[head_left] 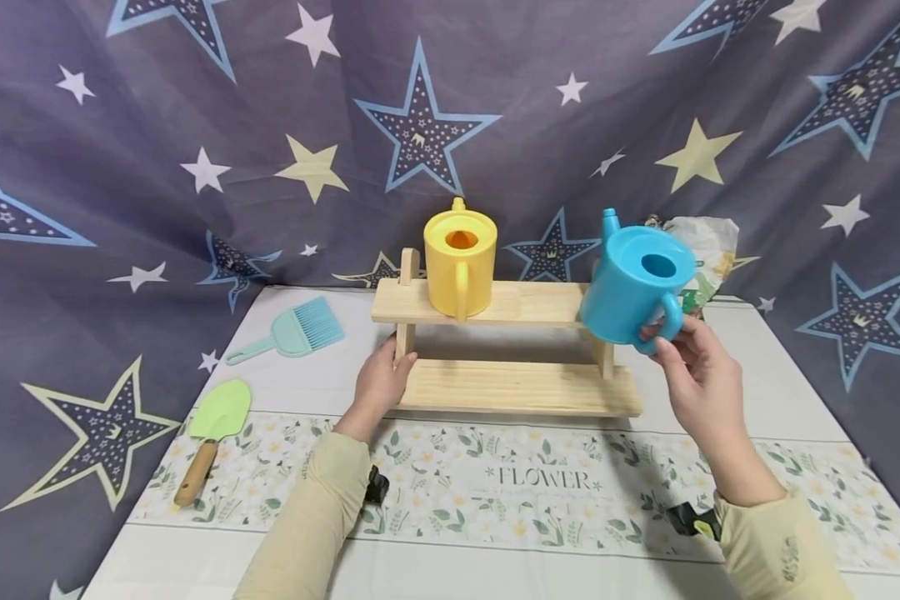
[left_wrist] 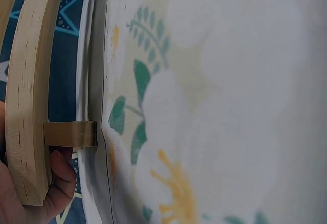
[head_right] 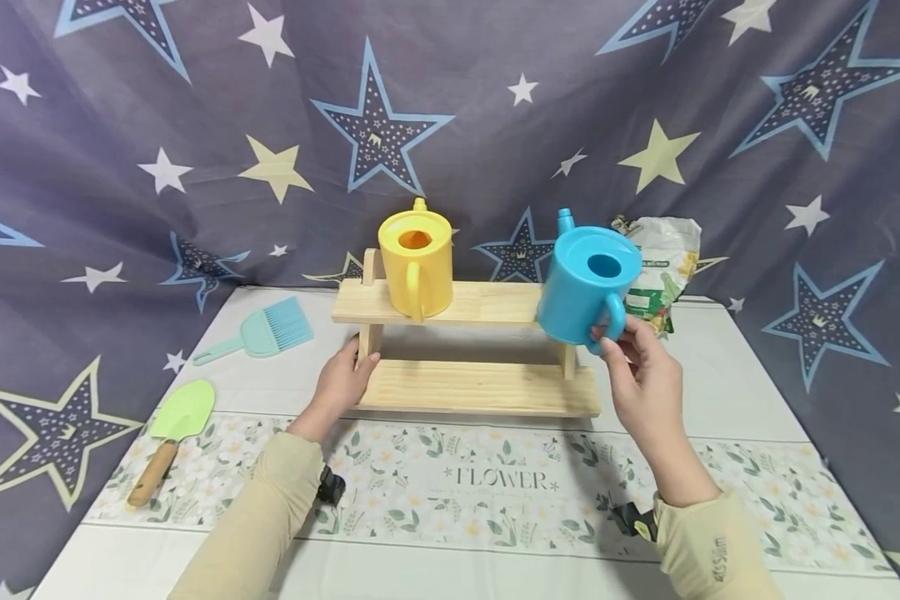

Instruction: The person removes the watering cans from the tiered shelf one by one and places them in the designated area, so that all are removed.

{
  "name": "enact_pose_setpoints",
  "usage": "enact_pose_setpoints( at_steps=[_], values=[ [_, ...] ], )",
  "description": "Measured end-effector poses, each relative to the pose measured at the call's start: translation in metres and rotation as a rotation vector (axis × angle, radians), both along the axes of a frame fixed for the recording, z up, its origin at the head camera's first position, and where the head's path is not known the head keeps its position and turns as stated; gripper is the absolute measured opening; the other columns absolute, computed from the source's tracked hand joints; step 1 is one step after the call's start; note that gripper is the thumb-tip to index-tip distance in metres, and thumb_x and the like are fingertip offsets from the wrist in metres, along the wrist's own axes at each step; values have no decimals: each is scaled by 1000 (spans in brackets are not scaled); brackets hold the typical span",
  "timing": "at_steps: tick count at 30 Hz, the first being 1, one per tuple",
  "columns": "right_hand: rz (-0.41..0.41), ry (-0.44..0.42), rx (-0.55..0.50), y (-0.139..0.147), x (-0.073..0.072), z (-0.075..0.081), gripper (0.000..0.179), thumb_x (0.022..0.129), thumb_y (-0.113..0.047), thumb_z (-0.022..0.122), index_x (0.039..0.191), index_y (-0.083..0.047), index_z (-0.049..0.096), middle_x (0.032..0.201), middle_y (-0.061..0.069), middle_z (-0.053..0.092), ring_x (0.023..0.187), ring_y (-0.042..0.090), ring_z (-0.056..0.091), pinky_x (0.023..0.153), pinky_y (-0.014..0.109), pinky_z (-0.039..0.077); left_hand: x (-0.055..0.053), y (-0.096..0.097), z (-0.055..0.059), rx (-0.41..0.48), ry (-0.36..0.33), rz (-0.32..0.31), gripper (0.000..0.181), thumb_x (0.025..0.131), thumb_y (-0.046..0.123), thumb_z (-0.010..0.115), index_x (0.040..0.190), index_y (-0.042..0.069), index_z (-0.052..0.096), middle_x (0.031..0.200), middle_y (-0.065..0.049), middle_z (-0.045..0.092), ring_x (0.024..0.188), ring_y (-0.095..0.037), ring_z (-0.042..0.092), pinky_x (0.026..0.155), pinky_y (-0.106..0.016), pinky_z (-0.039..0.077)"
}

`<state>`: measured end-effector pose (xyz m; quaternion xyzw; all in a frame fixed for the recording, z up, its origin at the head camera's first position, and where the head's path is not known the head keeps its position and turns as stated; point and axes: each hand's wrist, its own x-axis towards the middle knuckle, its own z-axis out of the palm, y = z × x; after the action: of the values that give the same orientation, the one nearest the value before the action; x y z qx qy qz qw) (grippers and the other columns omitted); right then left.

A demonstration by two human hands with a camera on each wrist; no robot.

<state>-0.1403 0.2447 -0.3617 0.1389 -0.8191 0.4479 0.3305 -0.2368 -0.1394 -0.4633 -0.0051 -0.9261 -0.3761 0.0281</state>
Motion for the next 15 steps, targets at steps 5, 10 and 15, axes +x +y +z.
enact_pose_setpoints(
  at_steps=[5,10,15],
  values=[
    [-38,-32,-14,10,9,-2,34,92,9,60,126,5,56,109,19,65,99,-5,62,82,10,49,0,0,1,1,-5,-2,50,102,28,53,144,3,43,133,-20,56,121,-36,53,101,-50,41],
    [-62,-46,-28,20,15,-5,34,92,9,59,126,5,56,110,14,65,100,-5,62,82,10,49,1,0,1,6,-15,0,49,102,27,53,143,3,43,132,-20,57,120,-36,55,100,-50,42],
    [-89,-58,-40,30,23,-6,32,93,9,59,125,6,56,110,0,66,100,-4,63,83,11,49,0,0,1,9,-16,-5,50,102,28,52,145,4,41,133,-20,56,121,-36,54,102,-50,41]
  ],
)
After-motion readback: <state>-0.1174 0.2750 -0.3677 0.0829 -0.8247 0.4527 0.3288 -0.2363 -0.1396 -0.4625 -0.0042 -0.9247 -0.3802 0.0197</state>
